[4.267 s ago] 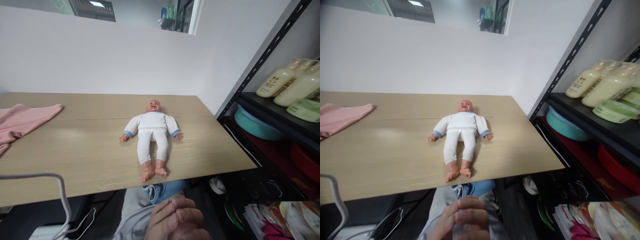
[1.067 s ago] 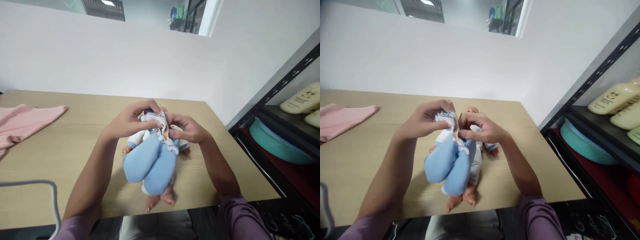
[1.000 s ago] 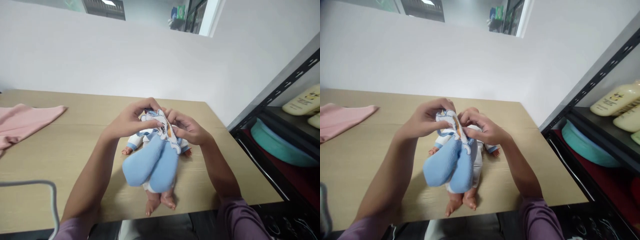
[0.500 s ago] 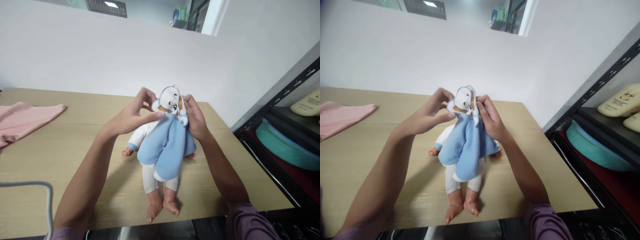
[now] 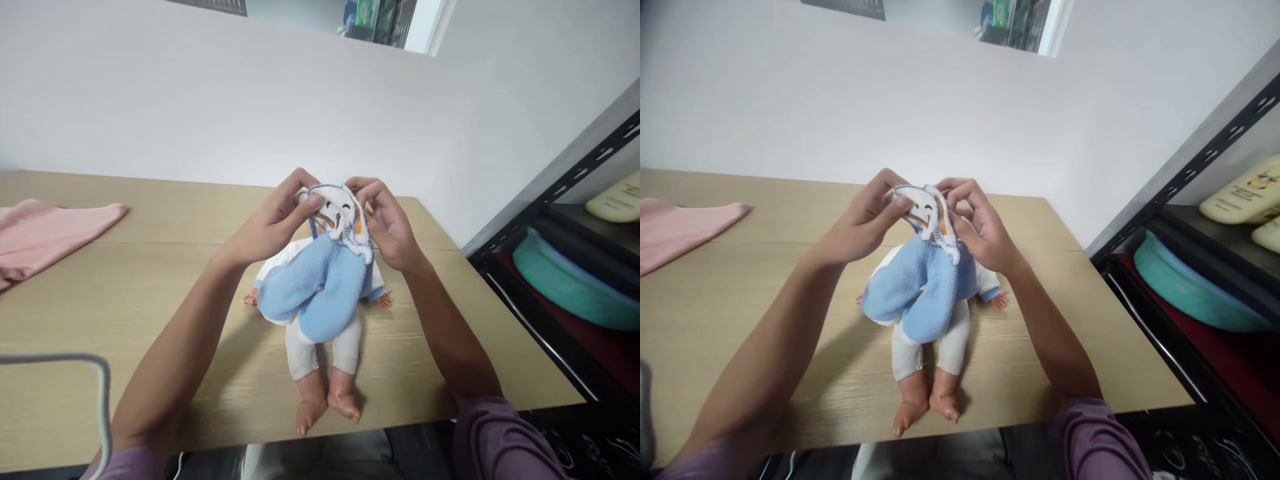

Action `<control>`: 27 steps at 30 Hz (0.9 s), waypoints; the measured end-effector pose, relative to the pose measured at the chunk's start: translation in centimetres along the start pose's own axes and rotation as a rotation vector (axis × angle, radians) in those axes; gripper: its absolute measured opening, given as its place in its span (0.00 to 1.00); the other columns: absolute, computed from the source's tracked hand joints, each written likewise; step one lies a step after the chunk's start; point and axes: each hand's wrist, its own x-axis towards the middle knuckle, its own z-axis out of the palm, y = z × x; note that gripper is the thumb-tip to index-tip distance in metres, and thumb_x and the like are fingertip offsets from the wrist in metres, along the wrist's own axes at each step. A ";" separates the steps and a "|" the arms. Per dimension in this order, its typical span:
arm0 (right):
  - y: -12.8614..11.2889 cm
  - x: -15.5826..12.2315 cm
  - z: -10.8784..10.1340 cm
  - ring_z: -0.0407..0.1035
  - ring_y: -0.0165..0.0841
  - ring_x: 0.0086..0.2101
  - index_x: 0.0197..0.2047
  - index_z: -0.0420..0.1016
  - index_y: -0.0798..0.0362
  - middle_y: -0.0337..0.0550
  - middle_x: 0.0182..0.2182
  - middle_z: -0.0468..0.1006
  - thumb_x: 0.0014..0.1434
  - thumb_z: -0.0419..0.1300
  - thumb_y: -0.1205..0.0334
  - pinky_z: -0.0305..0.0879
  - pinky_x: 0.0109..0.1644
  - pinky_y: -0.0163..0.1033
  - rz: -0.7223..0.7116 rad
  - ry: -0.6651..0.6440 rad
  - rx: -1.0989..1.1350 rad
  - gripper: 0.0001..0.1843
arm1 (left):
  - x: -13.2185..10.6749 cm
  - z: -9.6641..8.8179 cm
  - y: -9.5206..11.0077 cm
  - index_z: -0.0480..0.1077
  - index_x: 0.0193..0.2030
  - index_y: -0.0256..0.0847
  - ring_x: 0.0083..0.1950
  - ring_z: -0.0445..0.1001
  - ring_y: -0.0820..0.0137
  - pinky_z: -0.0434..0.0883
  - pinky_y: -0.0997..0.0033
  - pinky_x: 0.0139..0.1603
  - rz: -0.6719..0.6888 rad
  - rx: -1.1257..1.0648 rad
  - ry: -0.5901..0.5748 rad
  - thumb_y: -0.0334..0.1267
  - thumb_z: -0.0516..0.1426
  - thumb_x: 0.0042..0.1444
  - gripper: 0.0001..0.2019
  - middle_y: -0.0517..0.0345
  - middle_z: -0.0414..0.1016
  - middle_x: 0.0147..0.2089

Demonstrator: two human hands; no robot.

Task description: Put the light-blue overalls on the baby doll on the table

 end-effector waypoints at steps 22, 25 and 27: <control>-1.9 -0.9 -2.4 0.79 0.40 0.53 0.62 0.79 0.49 0.46 0.53 0.81 0.66 0.77 0.43 0.81 0.60 0.48 0.243 -0.363 -0.025 0.29 | -0.9 -1.4 2.0 0.74 0.43 0.43 0.28 0.63 0.74 0.59 0.71 0.27 0.033 0.213 0.159 0.54 0.66 0.74 0.17 0.64 0.67 0.30; -1.4 -1.0 0.2 0.76 0.49 0.62 0.69 0.76 0.50 0.48 0.59 0.83 0.55 0.83 0.41 0.69 0.77 0.59 0.315 -0.474 -0.196 0.46 | -0.9 -0.3 2.7 0.76 0.47 0.43 0.31 0.67 0.72 0.65 0.72 0.31 -0.008 0.291 0.137 0.56 0.64 0.74 0.17 0.61 0.71 0.33; -1.6 -1.2 1.7 0.74 0.51 0.66 0.69 0.78 0.48 0.49 0.63 0.83 0.57 0.81 0.39 0.62 0.82 0.61 0.391 -0.544 -0.282 0.43 | -0.9 -0.3 3.3 0.76 0.50 0.42 0.34 0.70 0.70 0.68 0.72 0.33 -0.080 0.336 0.080 0.57 0.64 0.73 0.18 0.59 0.75 0.36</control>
